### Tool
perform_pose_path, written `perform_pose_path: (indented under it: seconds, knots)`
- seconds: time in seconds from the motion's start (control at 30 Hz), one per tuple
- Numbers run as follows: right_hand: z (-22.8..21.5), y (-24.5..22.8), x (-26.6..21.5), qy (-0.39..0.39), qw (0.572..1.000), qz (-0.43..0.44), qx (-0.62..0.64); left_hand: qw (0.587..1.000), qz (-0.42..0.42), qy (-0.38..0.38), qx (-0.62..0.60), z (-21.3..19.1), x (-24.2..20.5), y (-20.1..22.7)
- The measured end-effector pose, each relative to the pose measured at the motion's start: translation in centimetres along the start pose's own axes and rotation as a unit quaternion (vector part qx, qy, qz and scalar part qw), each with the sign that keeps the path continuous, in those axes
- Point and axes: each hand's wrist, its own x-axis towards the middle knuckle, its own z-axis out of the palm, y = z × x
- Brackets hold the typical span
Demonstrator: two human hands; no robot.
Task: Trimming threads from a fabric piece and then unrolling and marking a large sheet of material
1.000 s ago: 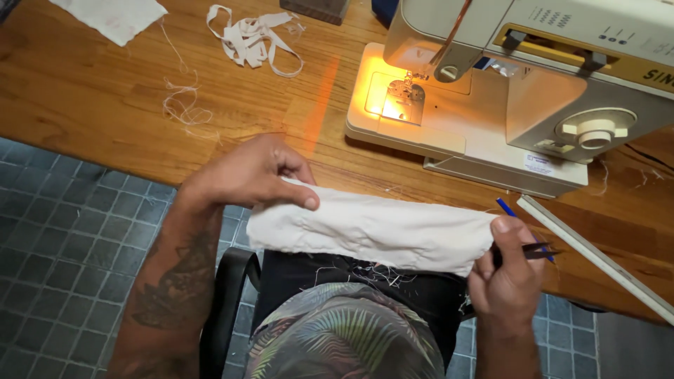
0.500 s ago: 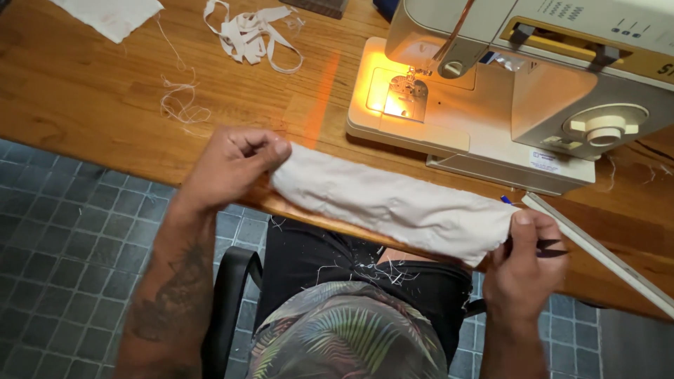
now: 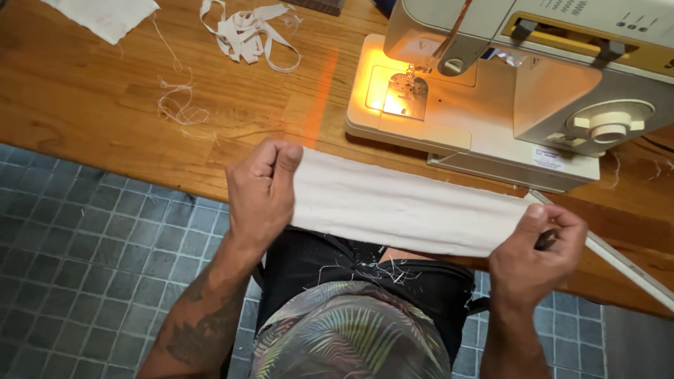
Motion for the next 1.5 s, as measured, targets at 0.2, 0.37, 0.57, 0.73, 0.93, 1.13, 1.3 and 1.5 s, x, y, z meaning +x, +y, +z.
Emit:
perform_pose_path:
  seconds: [0.2, 0.37, 0.57, 0.73, 0.93, 1.13, 1.3, 1.5]
  knots:
    - [-0.3, -0.7, 0.0, -0.002, 1.000, 0.025, -0.018, 0.997, -0.065, 0.010, -0.034, -0.1, -0.7, 0.2]
    - [-0.6, -0.3, 0.1, -0.019, 0.998, 0.065, 0.007, 0.986, -0.118, -0.007, -0.117, -0.1, -0.9, 0.5]
    - [-0.5, -0.2, 0.0, -0.017, 0.998, 0.052, 0.023, 0.972, -0.092, -0.043, -0.211, -0.2, -0.5, 0.2]
    - [-1.0, 0.2, -1.5, -0.030, 0.987, 0.113, 0.113, 0.972, -0.093, -0.047, -0.209, 0.4, 1.9, -1.5]
    - [-1.2, 2.8, -3.6, -0.067, 0.941, 0.234, 0.237, 0.958, -0.106, -0.152, -0.217, 0.8, 5.4, -5.0]
    - [-1.2, 6.7, -3.2, -0.026, 0.963, 0.195, 0.182, 0.942, -0.178, -0.197, -0.203, 2.5, 5.9, -3.3]
    - [-1.4, 6.8, -3.0, -0.010, 0.960, 0.230, 0.160, 0.939, -0.193, -0.193, -0.209, 2.5, 5.6, -1.8]
    - [-1.2, 6.7, -3.2, -0.008, 0.940, 0.252, 0.230, 0.935, -0.216, -0.195, -0.201, 1.9, 5.6, -0.3]
